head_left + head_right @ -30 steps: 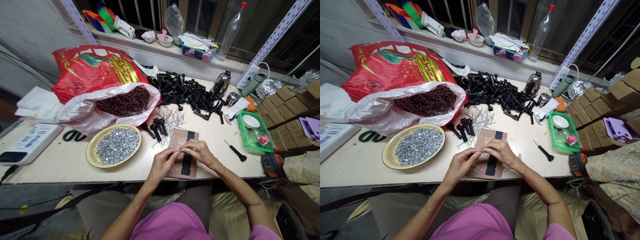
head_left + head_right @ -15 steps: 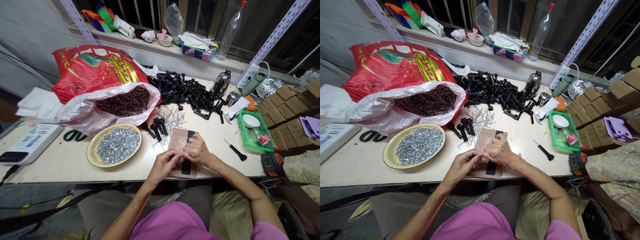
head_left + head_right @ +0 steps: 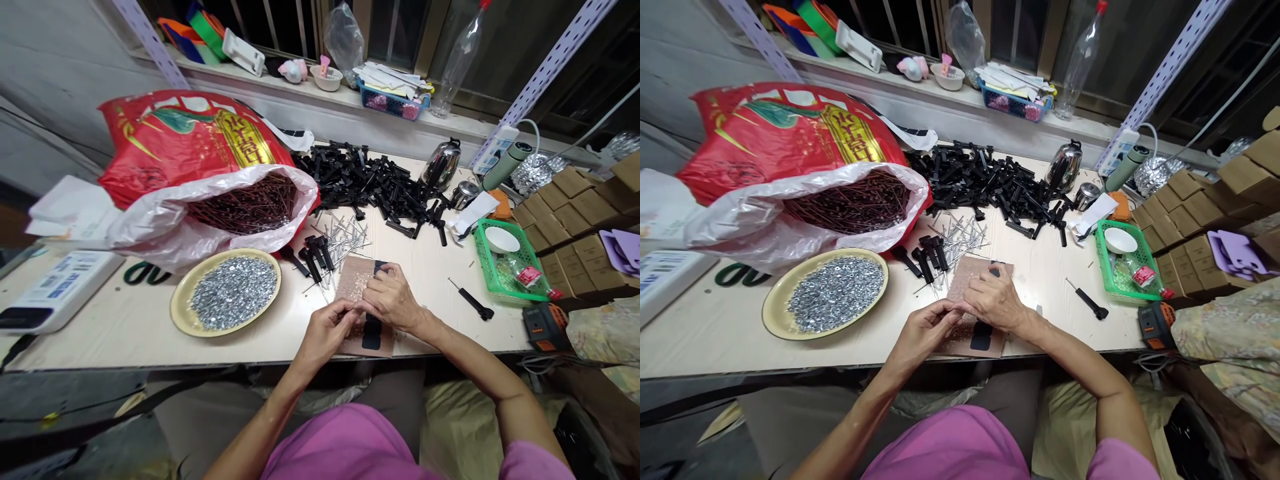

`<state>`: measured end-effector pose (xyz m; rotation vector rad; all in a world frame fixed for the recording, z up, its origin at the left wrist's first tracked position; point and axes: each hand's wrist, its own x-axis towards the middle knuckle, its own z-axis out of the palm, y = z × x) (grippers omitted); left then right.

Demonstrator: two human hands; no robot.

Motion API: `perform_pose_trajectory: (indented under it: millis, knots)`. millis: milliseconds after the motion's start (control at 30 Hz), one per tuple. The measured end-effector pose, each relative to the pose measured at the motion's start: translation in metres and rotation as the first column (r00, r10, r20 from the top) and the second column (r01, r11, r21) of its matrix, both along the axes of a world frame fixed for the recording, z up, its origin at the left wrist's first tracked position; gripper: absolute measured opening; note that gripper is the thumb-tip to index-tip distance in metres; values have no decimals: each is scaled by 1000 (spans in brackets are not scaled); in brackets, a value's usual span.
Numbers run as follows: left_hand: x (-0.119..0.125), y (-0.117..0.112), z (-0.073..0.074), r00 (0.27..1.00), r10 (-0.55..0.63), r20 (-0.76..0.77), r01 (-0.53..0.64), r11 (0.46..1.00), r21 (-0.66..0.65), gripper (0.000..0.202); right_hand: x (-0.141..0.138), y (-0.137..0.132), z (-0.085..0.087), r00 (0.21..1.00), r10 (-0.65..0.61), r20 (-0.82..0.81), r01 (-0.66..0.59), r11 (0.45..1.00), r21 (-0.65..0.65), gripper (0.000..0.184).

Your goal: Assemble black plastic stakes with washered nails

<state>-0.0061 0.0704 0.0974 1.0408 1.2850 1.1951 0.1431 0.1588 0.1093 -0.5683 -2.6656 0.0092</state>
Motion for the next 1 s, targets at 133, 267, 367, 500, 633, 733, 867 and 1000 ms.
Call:
perform_pose_trajectory:
  millis: [133,267,367,500,633,733,867,1000]
  knots:
    - [8,4,5,981,109,160,-103,993,-50,34,1,-8,0,974,-208,-90,182,955,-235,57]
    - [17,16,5,861,270,432,-247,963,-110,38,4,-18,-4,891,-341,-300,69,755,-652,50]
    - [25,22,4,801,312,511,-252,950,-185,40,0,-28,-12,812,-421,-404,-87,598,-797,48]
    - [34,23,7,808,293,512,-204,953,-224,41,-4,-39,-18,770,-520,-369,-313,196,-929,47]
    - [38,26,-1,861,247,446,-178,965,-192,42,12,-31,-19,792,-543,-279,-229,159,-960,45]
    - [33,26,-22,934,247,258,-216,966,-143,43,38,-9,-26,782,-558,-276,163,611,-775,36]
    - [25,12,-59,926,300,-229,-292,954,68,42,64,27,-44,869,-485,-94,452,857,-248,29]
    - [27,-6,-81,782,322,-534,-171,935,312,40,66,55,-54,903,-402,154,397,916,58,27]
